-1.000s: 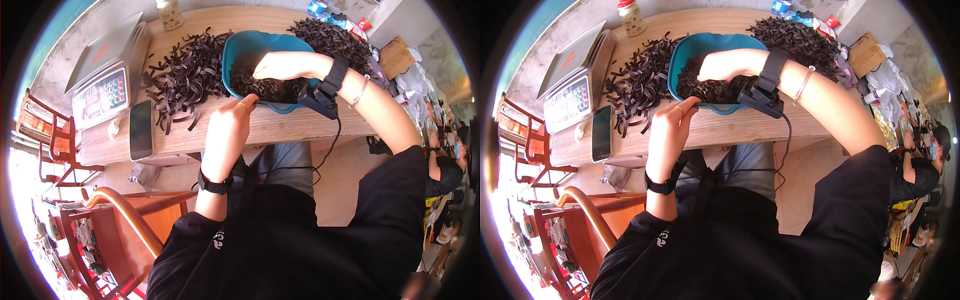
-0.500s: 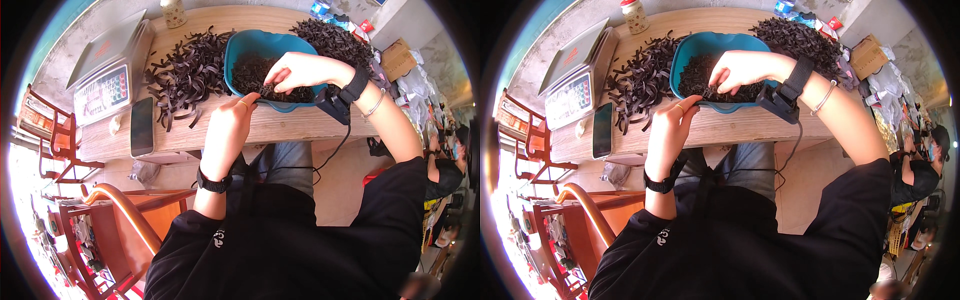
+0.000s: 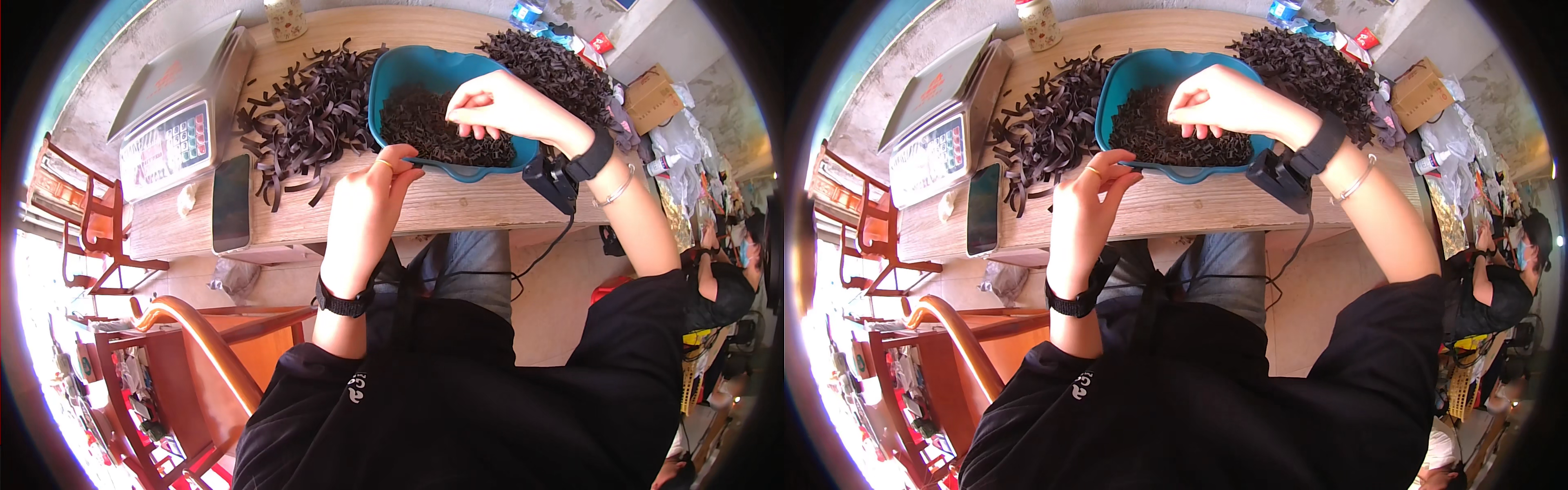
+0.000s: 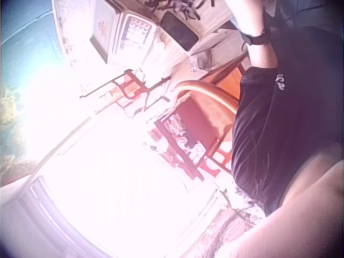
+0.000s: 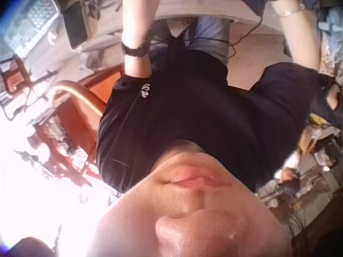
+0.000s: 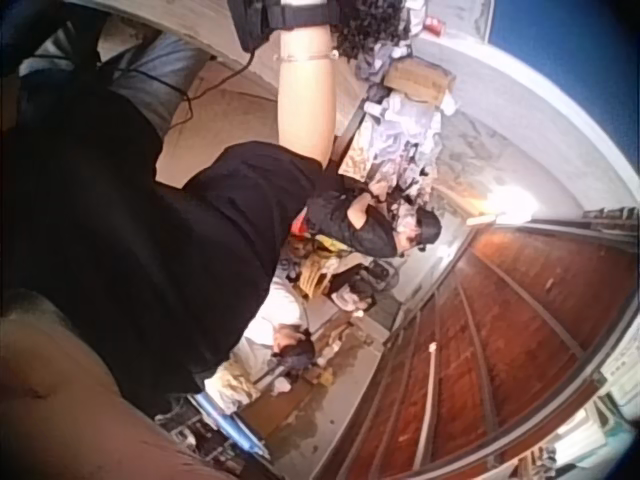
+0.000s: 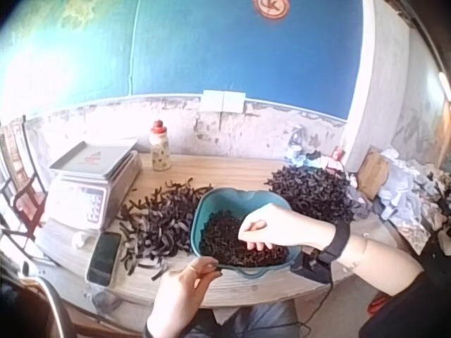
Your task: Sort and inspect small black rubber or plastic components for shoe manufacturing.
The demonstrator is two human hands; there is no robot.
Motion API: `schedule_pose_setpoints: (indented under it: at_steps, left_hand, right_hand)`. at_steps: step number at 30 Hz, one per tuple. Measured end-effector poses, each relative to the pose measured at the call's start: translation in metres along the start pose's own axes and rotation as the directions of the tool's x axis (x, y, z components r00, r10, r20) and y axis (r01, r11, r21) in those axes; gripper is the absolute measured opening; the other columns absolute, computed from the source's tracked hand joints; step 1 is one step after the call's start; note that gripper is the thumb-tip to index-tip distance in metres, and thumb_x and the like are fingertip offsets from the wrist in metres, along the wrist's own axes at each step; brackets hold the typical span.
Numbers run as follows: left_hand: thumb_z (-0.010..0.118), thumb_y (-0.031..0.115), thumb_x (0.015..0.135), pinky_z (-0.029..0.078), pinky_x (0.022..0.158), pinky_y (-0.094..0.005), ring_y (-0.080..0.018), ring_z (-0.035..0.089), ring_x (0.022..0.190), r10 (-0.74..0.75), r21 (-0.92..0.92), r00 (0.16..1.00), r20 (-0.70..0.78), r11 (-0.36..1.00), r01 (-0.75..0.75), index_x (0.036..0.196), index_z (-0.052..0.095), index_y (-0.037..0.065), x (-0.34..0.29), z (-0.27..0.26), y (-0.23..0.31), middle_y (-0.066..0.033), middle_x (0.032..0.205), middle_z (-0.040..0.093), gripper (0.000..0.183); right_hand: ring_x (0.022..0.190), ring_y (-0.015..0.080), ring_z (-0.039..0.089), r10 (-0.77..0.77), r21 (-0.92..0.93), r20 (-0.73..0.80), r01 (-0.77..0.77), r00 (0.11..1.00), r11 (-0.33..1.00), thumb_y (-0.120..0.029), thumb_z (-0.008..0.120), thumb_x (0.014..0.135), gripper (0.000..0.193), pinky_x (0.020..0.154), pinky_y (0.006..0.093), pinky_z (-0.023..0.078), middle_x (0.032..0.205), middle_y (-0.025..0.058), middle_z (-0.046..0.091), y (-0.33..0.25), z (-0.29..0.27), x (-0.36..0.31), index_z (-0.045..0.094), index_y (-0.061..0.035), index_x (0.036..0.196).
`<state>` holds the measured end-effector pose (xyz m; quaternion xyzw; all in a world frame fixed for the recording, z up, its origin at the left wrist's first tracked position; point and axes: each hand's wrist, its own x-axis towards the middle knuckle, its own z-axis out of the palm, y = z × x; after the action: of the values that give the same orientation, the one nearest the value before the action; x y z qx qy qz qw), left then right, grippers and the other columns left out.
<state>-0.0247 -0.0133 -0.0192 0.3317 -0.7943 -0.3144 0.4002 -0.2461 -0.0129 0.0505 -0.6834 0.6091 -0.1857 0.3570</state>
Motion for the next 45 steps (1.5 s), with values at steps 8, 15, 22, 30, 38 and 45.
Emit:
schedule_pose_setpoints:
  at_steps: [8, 15, 22, 30, 38, 45]
  left_hand:
    - [0.067, -0.001, 0.073, 0.05, 0.065, -0.023, -0.015, 0.067, 0.074, 0.173, 0.002, 0.976, -0.13, 0.985, -0.174, 0.086, 0.065, 0.002, -0.008, -0.022, 0.016, -0.0076, 0.081, 0.068, 0.013]
    - [0.069, -0.008, 0.062, 0.05, 0.056, -0.024, -0.0183, 0.063, 0.065, 0.563, -0.033, 0.792, -0.237, 0.81, -0.586, 0.082, 0.061, -0.001, -0.018, -0.03, 0.034, -0.0134, 0.077, 0.066, 0.022]
    - [0.07, 0.0, 0.058, 0.047, 0.049, -0.0226, -0.0174, 0.061, 0.06, 0.679, 0.024, 0.687, -0.259, 0.716, -0.698, 0.081, 0.062, -0.002, -0.017, -0.033, 0.033, -0.0143, 0.076, 0.065, 0.024]
    - [0.07, 0.003, 0.055, 0.046, 0.048, -0.0229, -0.019, 0.061, 0.06, 0.722, 0.058, 0.641, -0.261, 0.675, -0.736, 0.08, 0.063, -0.003, -0.019, -0.033, 0.033, -0.0159, 0.078, 0.063, 0.026]
    - [0.069, 0.003, 0.052, 0.047, 0.049, -0.0236, -0.0202, 0.06, 0.06, 0.713, 0.078, 0.657, -0.245, 0.69, -0.719, 0.081, 0.063, -0.005, -0.022, -0.033, 0.036, -0.0173, 0.079, 0.063, 0.03]
    - [0.068, 0.002, 0.054, 0.049, 0.052, -0.024, -0.0204, 0.062, 0.063, 0.714, 0.089, 0.638, -0.289, 0.683, -0.725, 0.081, 0.064, -0.005, -0.019, -0.028, 0.034, -0.0174, 0.083, 0.064, 0.029]
  right_hand:
    - [0.067, 0.0106, 0.059, -0.179, 0.457, -0.331, 0.323, 0.927, 0.829, -0.006, 0.056, 0.085, 0.008, 0.059, 0.0226, 0.048, 0.078, 0.0082, 0.062, -0.017, 0.026, -0.048, 0.057, -0.0001, 0.089]
    - [0.085, 0.0163, 0.061, -0.213, 0.436, -0.665, 0.603, 0.716, 0.668, 0.009, 0.059, 0.078, 0.019, 0.073, 0.0274, 0.052, 0.09, 0.0121, 0.06, -0.056, 0.099, -0.084, 0.052, 0.0043, 0.095]
    - [0.084, 0.0183, 0.062, -0.227, 0.313, -0.727, 0.606, 0.648, 0.731, 0.011, 0.062, 0.075, 0.026, 0.07, 0.0264, 0.053, 0.095, 0.0152, 0.06, -0.064, 0.115, -0.094, 0.054, 0.0085, 0.1]
    - [0.081, 0.0156, 0.059, -0.173, 0.397, -0.701, 0.58, 0.692, 0.711, 0.013, 0.063, 0.073, 0.024, 0.064, 0.0233, 0.049, 0.096, 0.0151, 0.059, -0.063, 0.117, -0.097, 0.057, 0.0083, 0.096]
    - [0.075, 0.0123, 0.055, -0.25, 0.354, -0.699, 0.629, 0.669, 0.692, 0.014, 0.063, 0.073, 0.024, 0.065, 0.0228, 0.045, 0.096, 0.0132, 0.058, -0.06, 0.119, -0.091, 0.056, 0.0077, 0.096]
    - [0.08, 0.0127, 0.056, -0.142, 0.465, -0.704, 0.602, 0.696, 0.649, 0.013, 0.064, 0.073, 0.029, 0.071, 0.024, 0.047, 0.096, 0.0112, 0.057, -0.06, 0.123, -0.09, 0.054, 0.0074, 0.099]
